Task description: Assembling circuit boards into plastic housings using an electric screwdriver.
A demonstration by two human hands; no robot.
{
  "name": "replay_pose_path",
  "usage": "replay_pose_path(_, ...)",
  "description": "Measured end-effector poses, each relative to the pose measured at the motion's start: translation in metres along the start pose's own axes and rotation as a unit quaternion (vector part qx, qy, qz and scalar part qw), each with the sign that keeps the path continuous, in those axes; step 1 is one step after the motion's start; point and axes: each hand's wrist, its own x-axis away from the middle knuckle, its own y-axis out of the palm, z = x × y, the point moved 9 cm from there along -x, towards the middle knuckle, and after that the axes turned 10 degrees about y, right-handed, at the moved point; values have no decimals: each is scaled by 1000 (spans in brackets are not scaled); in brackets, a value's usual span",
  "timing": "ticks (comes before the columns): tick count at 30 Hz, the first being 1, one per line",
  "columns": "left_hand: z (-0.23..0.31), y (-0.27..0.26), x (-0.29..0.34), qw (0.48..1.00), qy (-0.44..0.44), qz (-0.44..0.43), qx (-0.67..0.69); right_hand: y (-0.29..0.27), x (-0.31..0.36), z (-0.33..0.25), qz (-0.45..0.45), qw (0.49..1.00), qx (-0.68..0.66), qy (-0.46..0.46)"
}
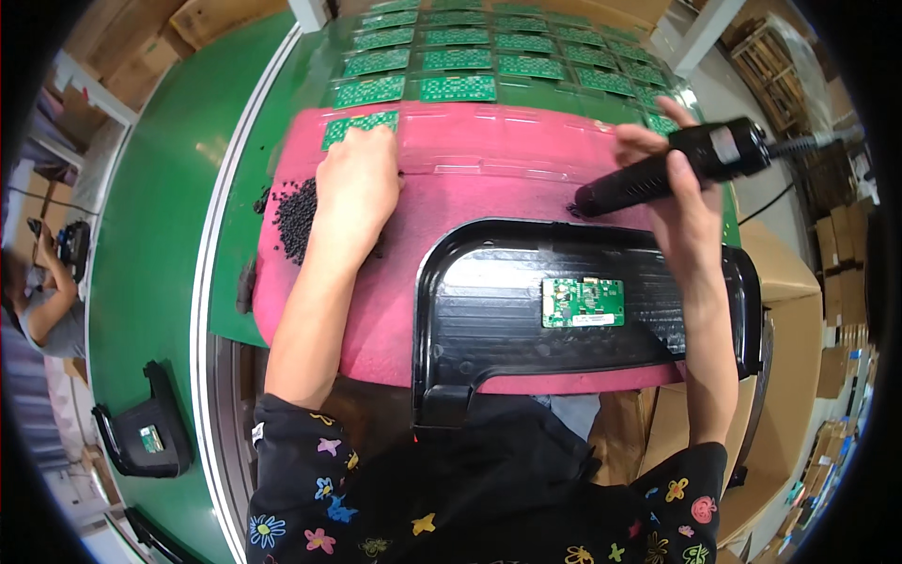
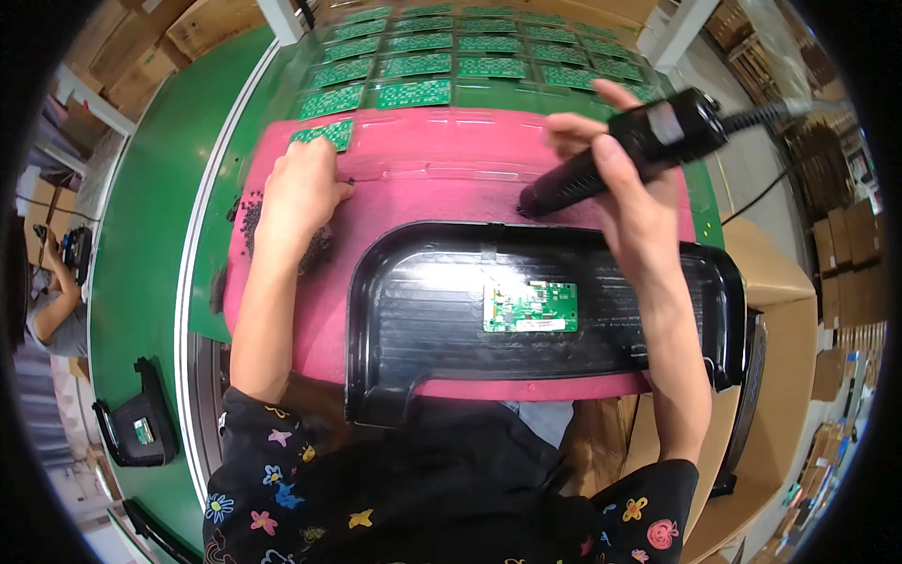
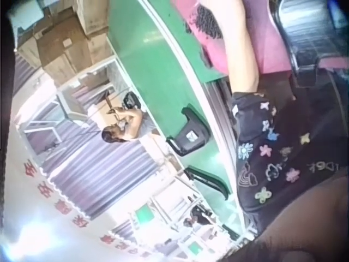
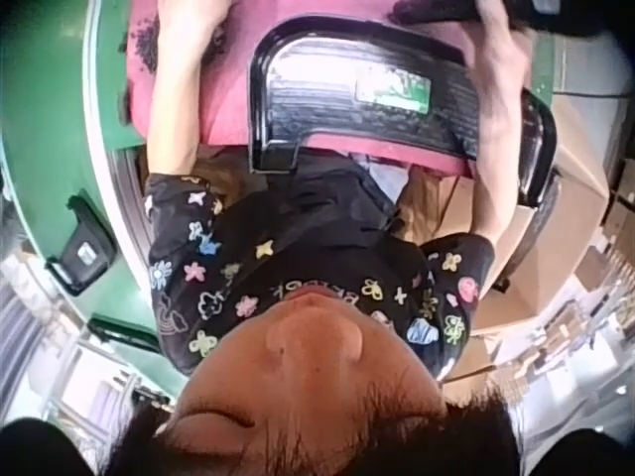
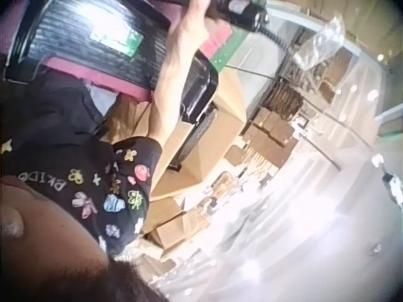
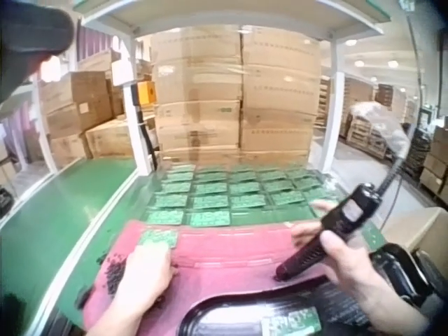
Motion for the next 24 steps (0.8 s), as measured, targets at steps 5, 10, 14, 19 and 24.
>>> replay_pose_path(5,-7,5,-1,999,-25,-31,17,-2,7,3,-3,997,-74,-9)
replay_pose_path(10,-16,1,0,996,-9,-51,74,-13,29,-26,-27,969,-227,-88)
replay_pose_path(14,9,-16,7,990,6,-38,139,-8,56,-37,-47,927,-360,-94)
replay_pose_path(19,119,-60,49,769,401,64,493,13,76,-41,-54,915,-392,-75)
replay_pose_path(24,137,-50,59,760,418,55,495,20,88,-49,-53,922,-377,-72)
